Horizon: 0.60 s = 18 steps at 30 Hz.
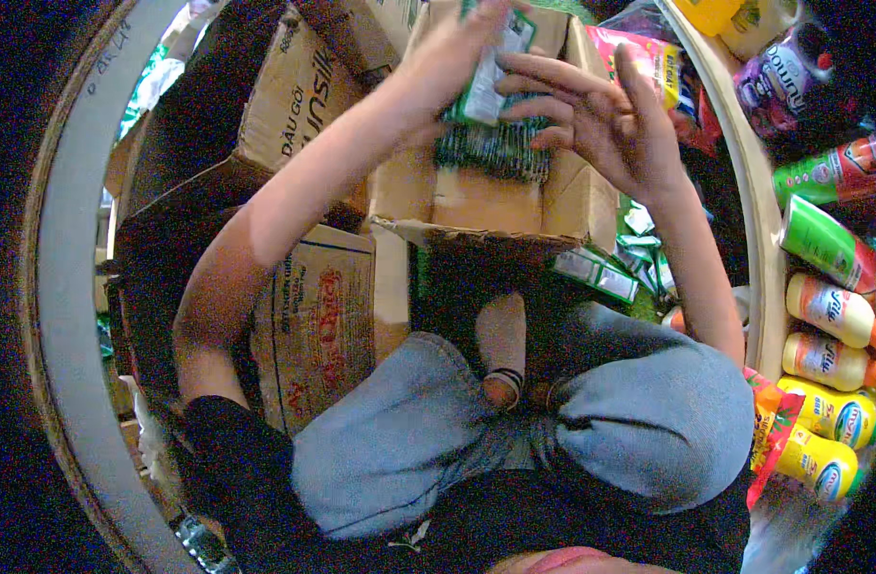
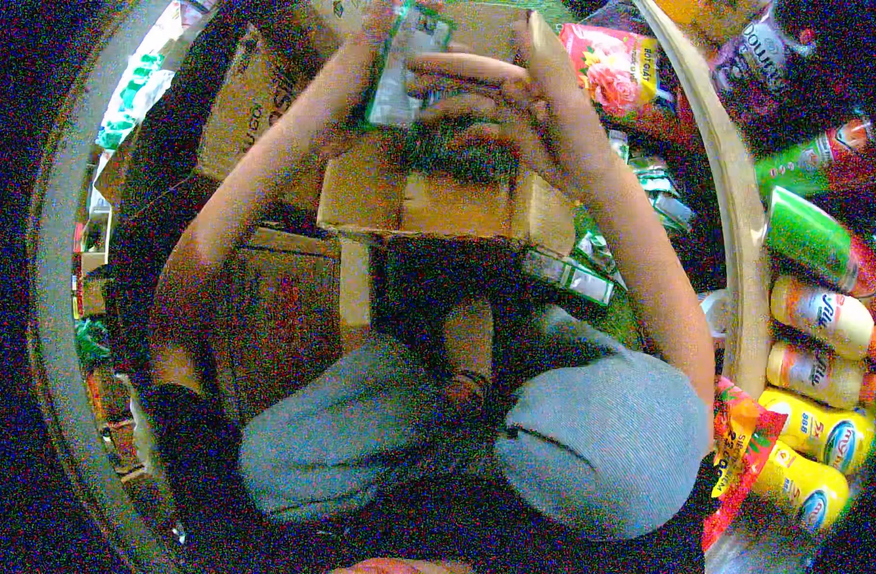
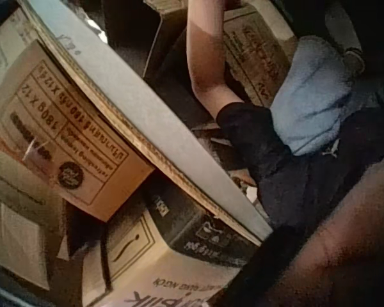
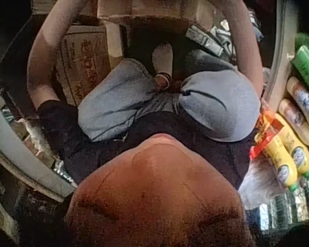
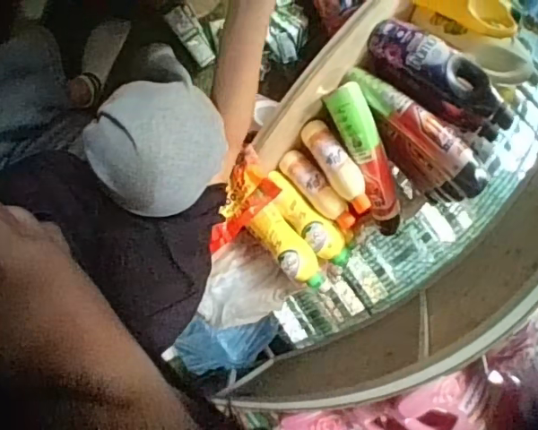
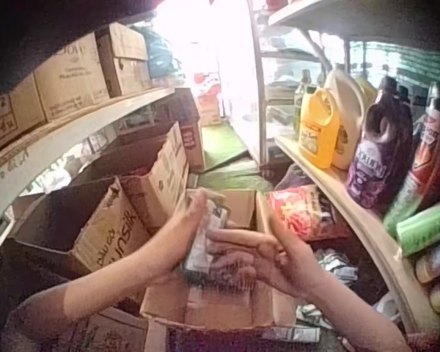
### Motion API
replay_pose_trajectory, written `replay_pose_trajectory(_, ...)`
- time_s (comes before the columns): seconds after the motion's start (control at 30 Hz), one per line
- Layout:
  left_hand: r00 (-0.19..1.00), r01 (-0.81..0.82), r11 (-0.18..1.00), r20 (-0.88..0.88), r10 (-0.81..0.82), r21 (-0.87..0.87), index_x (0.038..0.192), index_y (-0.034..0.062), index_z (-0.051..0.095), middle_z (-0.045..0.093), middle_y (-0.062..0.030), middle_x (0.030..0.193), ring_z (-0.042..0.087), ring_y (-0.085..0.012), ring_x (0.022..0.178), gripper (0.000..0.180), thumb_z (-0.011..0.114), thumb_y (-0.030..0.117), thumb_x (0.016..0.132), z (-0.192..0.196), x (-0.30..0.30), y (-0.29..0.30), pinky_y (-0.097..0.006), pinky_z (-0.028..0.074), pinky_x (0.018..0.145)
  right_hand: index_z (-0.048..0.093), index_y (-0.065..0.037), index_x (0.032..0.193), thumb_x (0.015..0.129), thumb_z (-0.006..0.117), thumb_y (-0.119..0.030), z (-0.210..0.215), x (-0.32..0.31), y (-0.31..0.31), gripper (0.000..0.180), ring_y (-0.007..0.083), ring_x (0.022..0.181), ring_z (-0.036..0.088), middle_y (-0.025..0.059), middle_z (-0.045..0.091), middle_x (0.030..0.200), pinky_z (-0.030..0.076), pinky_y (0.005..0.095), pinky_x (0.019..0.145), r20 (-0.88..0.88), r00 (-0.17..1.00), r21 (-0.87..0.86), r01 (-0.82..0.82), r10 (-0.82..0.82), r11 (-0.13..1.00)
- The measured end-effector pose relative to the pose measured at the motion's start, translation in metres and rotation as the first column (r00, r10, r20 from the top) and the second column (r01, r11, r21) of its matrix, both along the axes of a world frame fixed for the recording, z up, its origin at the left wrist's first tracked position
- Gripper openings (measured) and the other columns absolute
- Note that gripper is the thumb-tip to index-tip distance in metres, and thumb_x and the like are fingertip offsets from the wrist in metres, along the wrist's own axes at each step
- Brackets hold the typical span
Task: The recorder is sitting on the floor, sorting numerous small green and pink sachets into a cardboard box.
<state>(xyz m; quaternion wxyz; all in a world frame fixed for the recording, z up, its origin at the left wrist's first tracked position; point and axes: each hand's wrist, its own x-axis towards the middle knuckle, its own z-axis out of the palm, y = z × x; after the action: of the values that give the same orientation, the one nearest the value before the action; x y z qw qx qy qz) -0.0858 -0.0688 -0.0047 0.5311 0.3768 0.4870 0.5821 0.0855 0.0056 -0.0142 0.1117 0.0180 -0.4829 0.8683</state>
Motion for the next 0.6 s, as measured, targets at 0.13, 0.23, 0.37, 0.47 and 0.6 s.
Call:
replay_pose_trajectory(0.13,0.954,-0.067,0.995,-0.286,0.088,0.08,0.103,0.0063,0.048,0.058,-0.0066,0.082,0.058,-0.0165,0.072,0.033,0.056,0.027,0.078,-0.01,0.009,0.0,-0.03,0.049,0.062,0.036,-0.002,0.122,0.082,0.032,-0.052,-0.001,0.006,0.009,0.065,0.0157,0.094,0.051,0.0101,0.048,0.113,0.04,0.0269,0.076,0.121,0.974,0.491,0.109,-0.192,0.864)
replay_pose_trajectory(0.23,0.996,-0.066,0.997,-0.062,0.064,-0.027,0.088,0.0022,0.048,0.057,-0.0093,0.074,0.059,-0.0196,0.068,0.018,0.054,0.016,0.077,-0.01,-0.002,0.007,-0.03,0.05,0.06,0.053,-0.002,0.105,0.085,0.043,-0.03,-0.001,0.026,0.045,0.036,0.0112,0.084,0.053,0.0043,0.057,0.096,0.043,0.0235,0.072,-0.011,0.905,0.813,0.256,-0.425,0.524)
replay_pose_trajectory(0.37,0.987,-0.121,0.99,-0.111,0.113,-0.072,0.1,0.0062,0.044,0.054,-0.0061,0.071,0.056,-0.0165,0.059,0.028,0.055,0.012,0.075,-0.004,-0.013,0.017,-0.029,0.049,0.056,0.059,-0.004,0.089,0.08,0.051,-0.026,-0.082,0.073,0.127,0.026,0.0133,0.073,0.056,0.005,0.061,0.081,0.044,0.0248,0.067,0.045,0.525,0.787,0.506,-0.85,0.354)
replay_pose_trajectory(0.47,0.968,-0.163,0.981,-0.209,0.139,-0.104,0.098,0.0061,0.046,0.054,-0.0055,0.07,0.054,-0.0141,0.057,0.025,0.055,0.014,0.075,0.001,-0.007,0.019,-0.027,0.048,0.052,0.059,-0.005,0.09,0.072,0.057,-0.024,-0.192,0.118,0.149,0.027,0.0185,0.074,0.058,0.0104,0.061,0.078,0.045,0.0302,0.068,0.23,0.392,0.937,0.158,-0.891,0.311)
replay_pose_trajectory(0.6,0.987,-0.116,0.99,-0.117,0.106,-0.084,0.093,0.005,0.05,0.054,-0.0047,0.066,0.054,-0.013,0.056,0.022,0.055,0.018,0.076,0.001,-0.012,0.012,-0.025,0.047,0.051,0.058,-0.005,0.09,0.072,0.057,-0.018,-0.256,0.111,0.132,0.022,0.0237,0.075,0.057,0.011,0.06,0.082,0.044,0.0316,0.069,-0.015,0.419,0.988,0.148,-0.908,0.052)
